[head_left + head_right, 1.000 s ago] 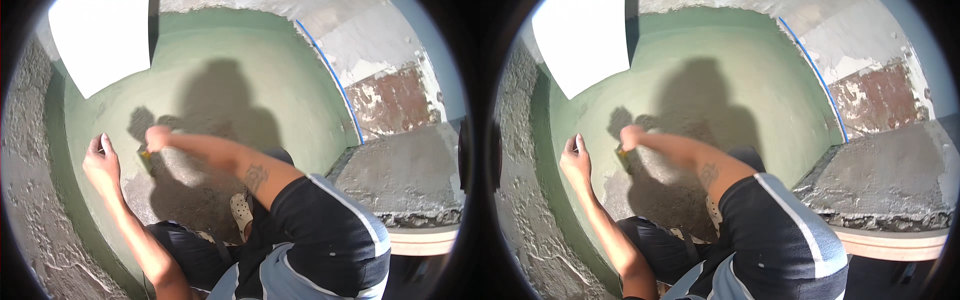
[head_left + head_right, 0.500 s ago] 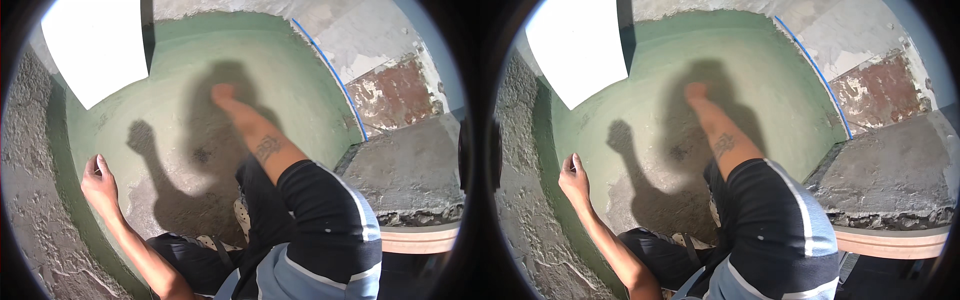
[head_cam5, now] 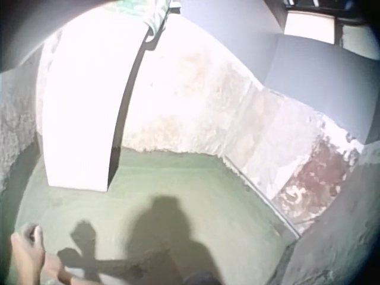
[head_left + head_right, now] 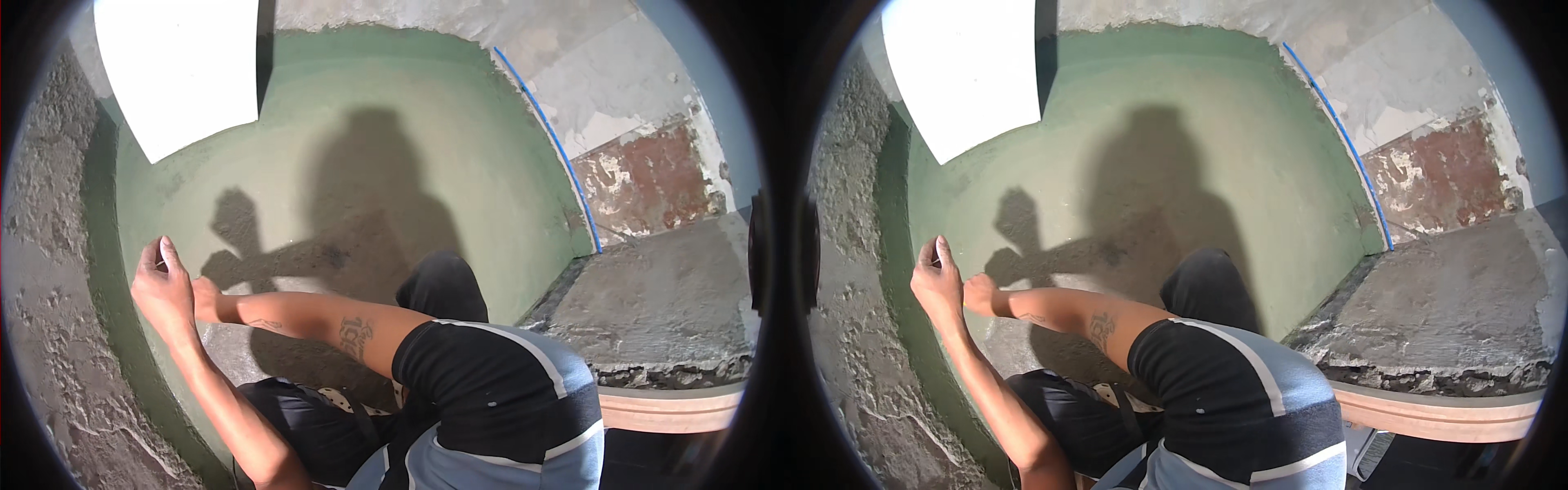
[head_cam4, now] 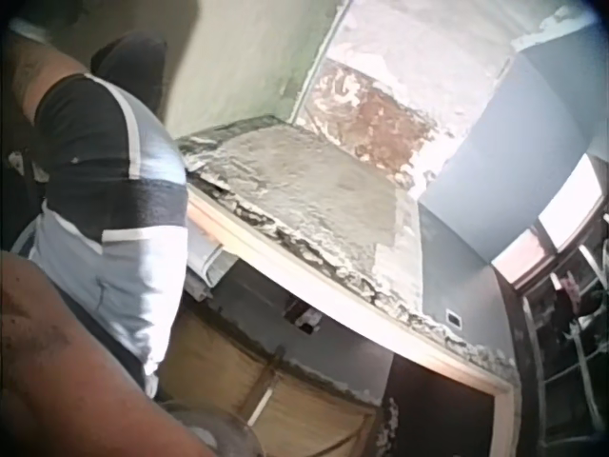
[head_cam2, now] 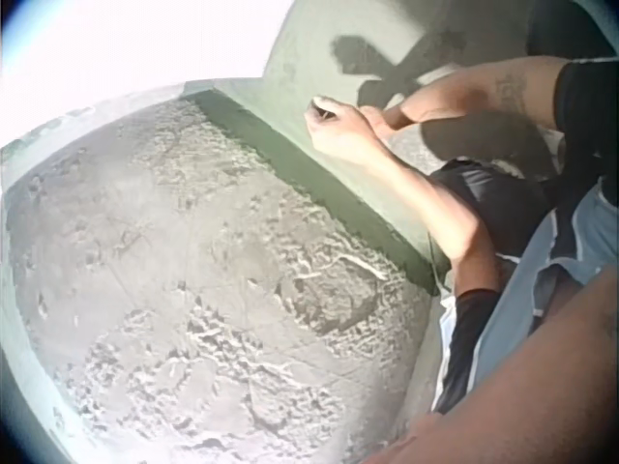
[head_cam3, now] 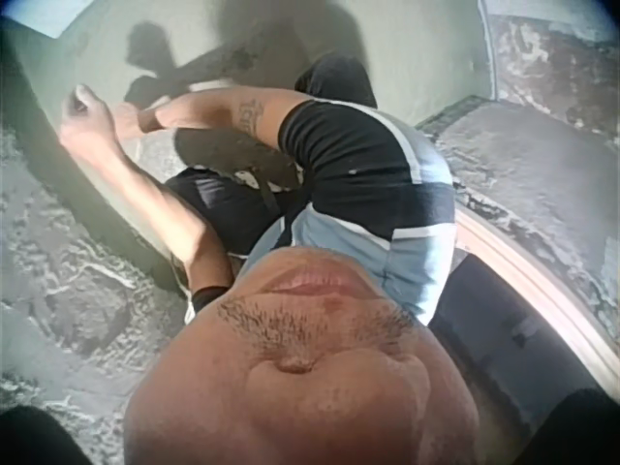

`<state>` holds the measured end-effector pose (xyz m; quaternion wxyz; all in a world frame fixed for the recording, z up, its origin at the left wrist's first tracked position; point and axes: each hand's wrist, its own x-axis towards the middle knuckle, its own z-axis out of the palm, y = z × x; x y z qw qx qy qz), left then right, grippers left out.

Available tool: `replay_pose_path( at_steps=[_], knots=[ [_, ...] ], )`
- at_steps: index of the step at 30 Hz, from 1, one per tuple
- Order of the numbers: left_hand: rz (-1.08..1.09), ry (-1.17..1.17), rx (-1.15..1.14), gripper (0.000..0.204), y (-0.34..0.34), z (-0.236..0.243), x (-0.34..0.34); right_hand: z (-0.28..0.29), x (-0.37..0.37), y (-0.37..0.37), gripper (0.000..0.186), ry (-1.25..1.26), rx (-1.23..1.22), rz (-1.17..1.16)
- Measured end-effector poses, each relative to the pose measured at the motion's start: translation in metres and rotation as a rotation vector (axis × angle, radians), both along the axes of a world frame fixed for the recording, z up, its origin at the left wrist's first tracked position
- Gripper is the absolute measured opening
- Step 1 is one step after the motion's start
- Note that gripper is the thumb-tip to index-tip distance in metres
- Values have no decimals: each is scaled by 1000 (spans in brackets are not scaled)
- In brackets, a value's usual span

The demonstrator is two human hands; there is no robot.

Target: The person dips a paintbrush into a bucket of liquid sealant and applies the liquid across the concrete floor.

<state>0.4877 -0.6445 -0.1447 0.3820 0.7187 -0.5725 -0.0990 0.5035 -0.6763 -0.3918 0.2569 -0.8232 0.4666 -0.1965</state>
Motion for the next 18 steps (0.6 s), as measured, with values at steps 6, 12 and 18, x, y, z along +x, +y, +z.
replay_pose_path(
  at_steps=[6,12,18],
  knots=[
    [83,-66,-44,25,6,-7,16,22,-112,-37,27,414,260,-279],
    [31,-36,-11,27,6,-3,0,73,-277,-113,32,711,73,-476],
    [-70,-36,1,21,8,-4,-29,37,-212,-110,19,545,-357,-267]
  ],
)
